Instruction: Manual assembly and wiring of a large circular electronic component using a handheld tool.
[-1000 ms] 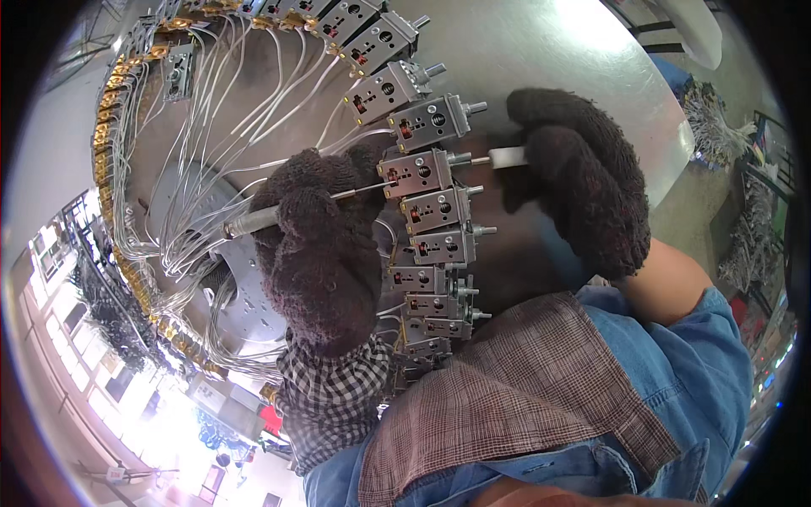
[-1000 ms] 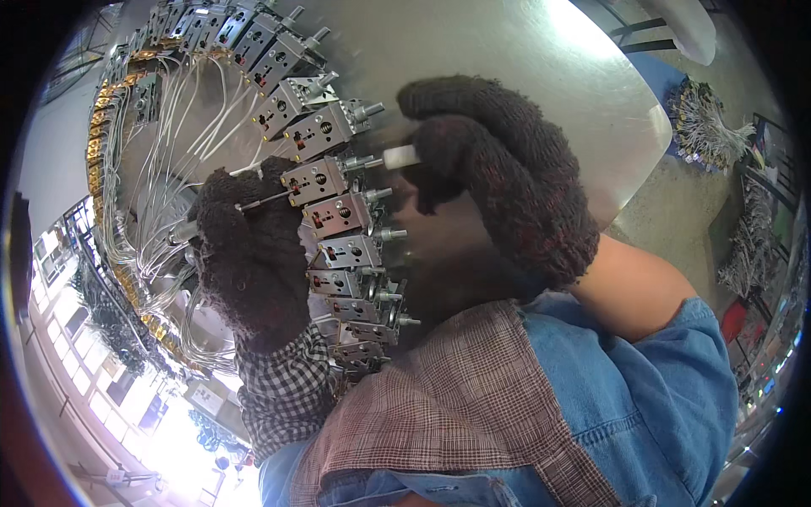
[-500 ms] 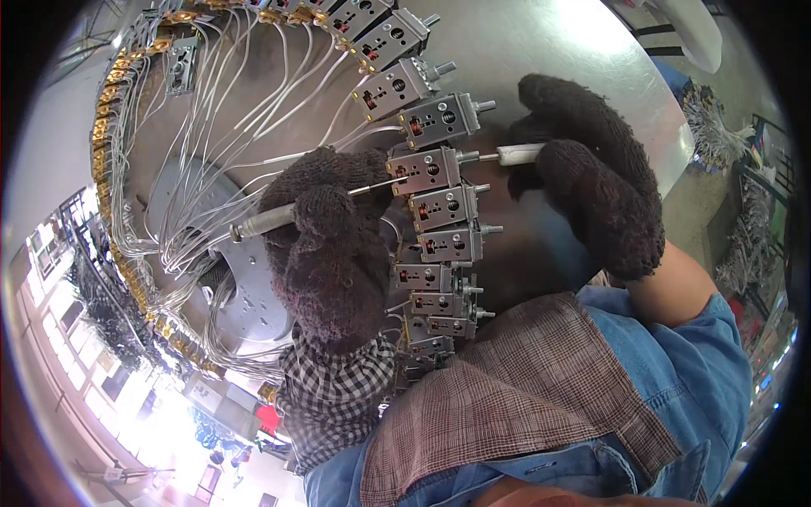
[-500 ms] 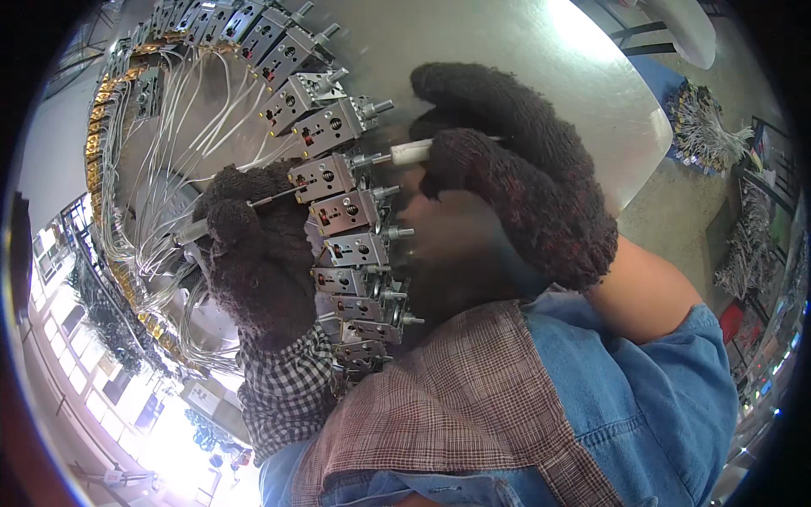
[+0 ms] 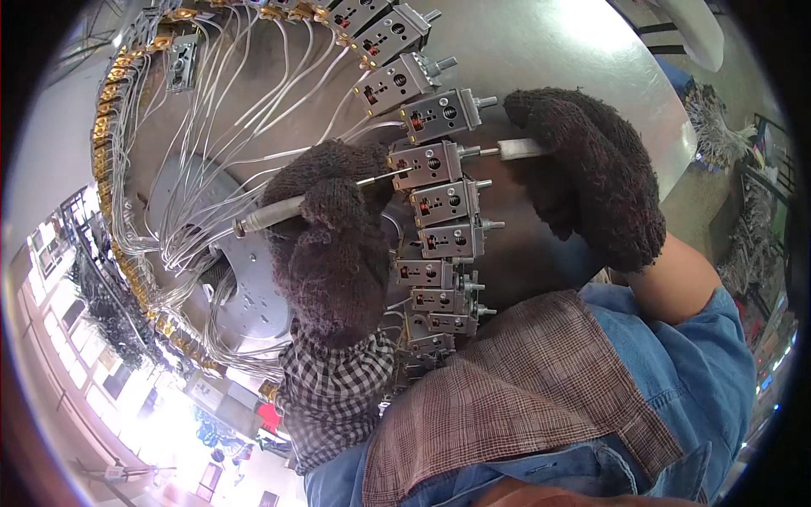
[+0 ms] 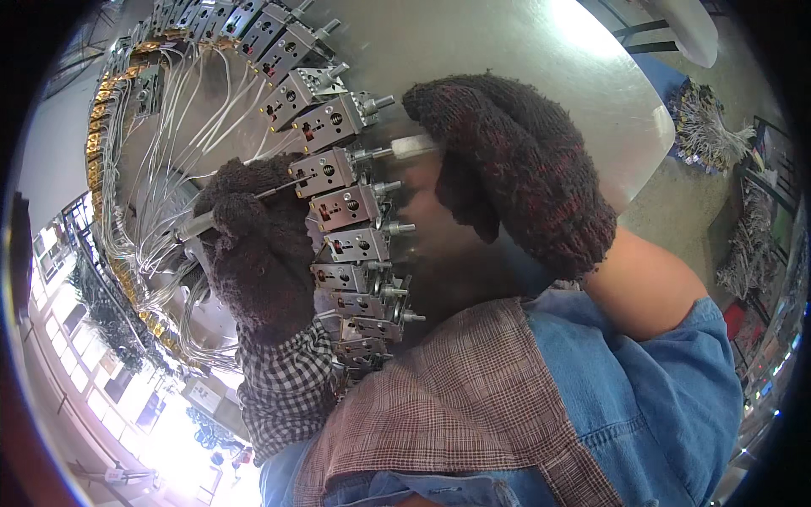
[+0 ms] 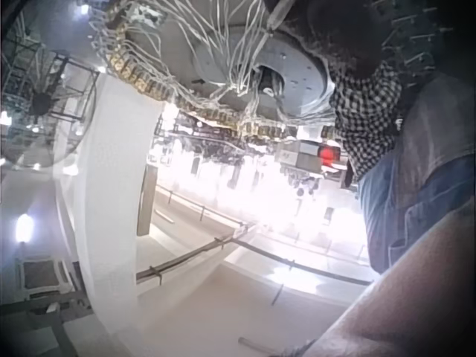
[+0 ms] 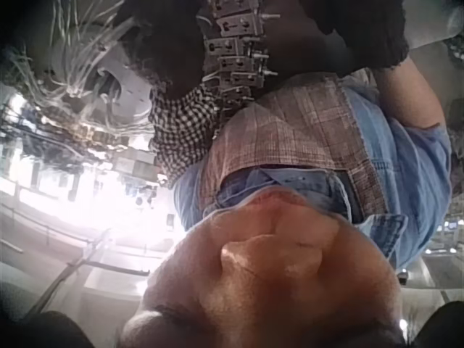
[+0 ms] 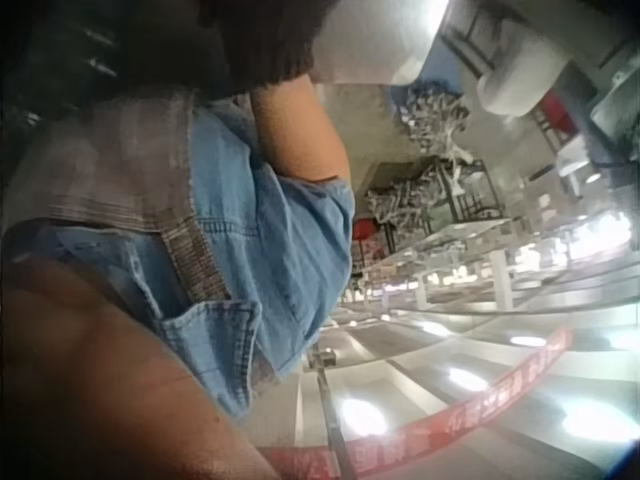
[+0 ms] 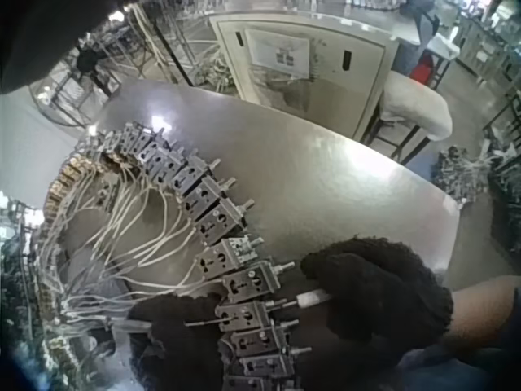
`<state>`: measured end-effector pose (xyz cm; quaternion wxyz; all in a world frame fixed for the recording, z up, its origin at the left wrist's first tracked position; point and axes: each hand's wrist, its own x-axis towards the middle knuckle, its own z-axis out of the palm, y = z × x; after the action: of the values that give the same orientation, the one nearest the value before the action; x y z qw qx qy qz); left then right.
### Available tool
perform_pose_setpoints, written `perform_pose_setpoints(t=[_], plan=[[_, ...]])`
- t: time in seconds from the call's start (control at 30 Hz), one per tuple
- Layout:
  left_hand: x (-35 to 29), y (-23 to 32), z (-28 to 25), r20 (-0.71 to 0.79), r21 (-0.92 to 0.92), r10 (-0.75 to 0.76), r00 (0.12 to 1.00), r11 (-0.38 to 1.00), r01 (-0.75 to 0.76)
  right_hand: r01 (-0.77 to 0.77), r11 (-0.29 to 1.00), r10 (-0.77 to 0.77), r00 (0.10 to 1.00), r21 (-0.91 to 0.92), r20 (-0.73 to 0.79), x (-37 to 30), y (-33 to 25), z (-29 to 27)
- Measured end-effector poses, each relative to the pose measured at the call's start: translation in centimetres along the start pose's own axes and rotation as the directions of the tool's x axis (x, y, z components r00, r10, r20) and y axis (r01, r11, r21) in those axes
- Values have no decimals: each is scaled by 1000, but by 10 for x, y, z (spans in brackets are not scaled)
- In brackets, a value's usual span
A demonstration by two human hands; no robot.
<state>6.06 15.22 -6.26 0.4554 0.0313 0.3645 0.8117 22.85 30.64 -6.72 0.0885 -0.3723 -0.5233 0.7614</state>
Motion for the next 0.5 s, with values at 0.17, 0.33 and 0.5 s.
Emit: perform_pose_setpoints(t=[0.17,0.33,0.5], plan=[[4,0,11,-72,243,68,995,969,-49,-71,982,76,997,174,-21,-1,-11,2],[6,-2,9,-94,265,124,988,960,-95,23,981,-14,999,194,-48,-3,-4,4],[7,-4,7,-70,292,131,989,950,-106,-209,951,197,978,227,75,-6,-13,-7]])
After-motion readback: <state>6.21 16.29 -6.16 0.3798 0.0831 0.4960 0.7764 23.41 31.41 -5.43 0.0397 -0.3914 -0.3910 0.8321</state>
